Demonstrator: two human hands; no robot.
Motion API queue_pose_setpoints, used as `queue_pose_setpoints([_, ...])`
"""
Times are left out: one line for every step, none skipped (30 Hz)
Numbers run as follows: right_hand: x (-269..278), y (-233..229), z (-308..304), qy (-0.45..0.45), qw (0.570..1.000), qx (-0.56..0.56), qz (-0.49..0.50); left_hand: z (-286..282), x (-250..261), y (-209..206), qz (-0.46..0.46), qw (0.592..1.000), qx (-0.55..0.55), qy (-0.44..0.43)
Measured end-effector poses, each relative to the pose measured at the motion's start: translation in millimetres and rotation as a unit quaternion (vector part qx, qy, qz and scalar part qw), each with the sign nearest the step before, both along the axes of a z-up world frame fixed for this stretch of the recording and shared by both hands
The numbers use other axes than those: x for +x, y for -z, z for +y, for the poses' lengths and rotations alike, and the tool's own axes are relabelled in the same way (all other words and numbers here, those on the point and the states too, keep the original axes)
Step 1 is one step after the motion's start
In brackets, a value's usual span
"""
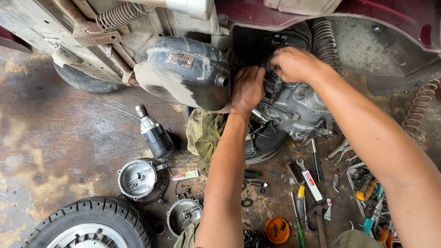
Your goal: The person retrieves a jar of bolts, opens it, and sorts bolts on the floor. They then pick a bolt and install it into the scooter's engine area.
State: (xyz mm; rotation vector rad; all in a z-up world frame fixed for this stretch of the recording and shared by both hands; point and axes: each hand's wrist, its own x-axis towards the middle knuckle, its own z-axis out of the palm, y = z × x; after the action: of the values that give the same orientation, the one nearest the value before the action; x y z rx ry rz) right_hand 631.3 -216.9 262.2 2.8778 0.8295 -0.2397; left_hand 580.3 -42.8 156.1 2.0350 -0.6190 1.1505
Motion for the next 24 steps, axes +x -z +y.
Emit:
queue_pose_setpoints([-7,-7,9,0.0,1.0,0.0,0.001,-1,-5,-2,0.001,1.0,0.0,0.0])
queue_pose_setpoints([-14,-15,18,0.011,1.0,0.001,0.009,-2,-9,-4,0.053,0.998,0.009,-0.013])
queue_pose_setpoints([-20,-23,27,0.023,1.0,0.001,0.017,-3,-14,-6,0.106,0.994,0.017,-0.026])
queue_pose_setpoints([-19,-22,26,0.022,1.0,0.0,0.017,-2,-13,-7,0.106,0.994,0.016,-0.026])
queue_pose_setpoints([-18,-20,25,0.009,1.0,-0.004,0.004,-1,-13,-8,0.1,0.994,0.014,-0.029])
queue_pose_setpoints([-19,-18,22,-0.002,1.0,-0.008,-0.007,-2,-14,-8,0.095,0.995,0.013,-0.03])
queue_pose_setpoints([-22,-18,20,0.0,1.0,-0.009,-0.005,-5,-16,-6,0.096,0.995,0.012,-0.028])
queue_pose_setpoints([-22,-19,21,0.003,1.0,0.0,-0.002,-5,-14,-4,0.096,0.995,0.014,-0.03])
queue_pose_setpoints([-21,-21,22,0.007,1.0,0.008,0.001,-5,-12,-4,0.096,0.995,0.015,-0.033])
queue_pose_setpoints([-21,-19,22,0.006,1.0,0.009,0.001,-4,-12,-4,0.096,0.995,0.015,-0.034])
queue_pose_setpoints([-20,-18,22,-0.007,1.0,0.003,-0.005,-3,-12,-4,0.097,0.995,0.011,-0.032])
queue_pose_setpoints([-21,-17,20,-0.017,1.0,-0.003,-0.012,-5,-12,-4,0.097,0.995,0.007,-0.026])
queue_pose_setpoints([-21,-18,18,-0.016,1.0,-0.004,-0.012,-6,-12,-4,0.097,0.995,0.006,-0.025])
queue_pose_setpoints([-21,-17,18,-0.02,1.0,0.0,-0.012,-6,-11,-3,0.098,0.995,0.009,-0.029])
queue_pose_setpoints([-20,-17,18,-0.025,1.0,0.003,-0.012,-6,-11,-1,0.098,0.995,0.012,-0.033])
queue_pose_setpoints([-20,-18,19,-0.025,1.0,0.003,-0.012,-4,-11,-3,0.098,0.995,0.012,-0.033])
queue_pose_setpoints([-19,-19,20,-0.025,0.999,0.016,-0.015,-3,-11,-5,0.094,0.995,0.011,-0.033])
queue_pose_setpoints([-21,-19,19,-0.024,0.999,0.028,-0.017,-4,-13,-6,0.092,0.995,0.01,-0.032])
queue_pose_setpoints([-23,-19,21,-0.023,0.999,0.028,-0.015,-5,-14,-6,0.094,0.995,0.01,-0.03])
queue_pose_setpoints([-22,-20,24,-0.002,1.0,-0.002,-0.005,-5,-14,-6,0.092,0.995,0.011,-0.036])
queue_pose_setpoints([-22,-21,27,0.019,0.999,-0.031,0.006,-4,-13,-6,0.091,0.995,0.013,-0.041])
queue_pose_setpoints([-21,-20,27,0.019,0.999,-0.031,0.007,-4,-13,-6,0.092,0.995,0.013,-0.041])
queue_pose_setpoints([-20,-20,26,0.016,0.999,-0.034,0.007,-3,-14,-6,0.095,0.995,0.014,-0.042])
queue_pose_setpoints([-19,-20,25,0.015,0.999,-0.038,0.007,-4,-13,-7,0.097,0.994,0.015,-0.042])
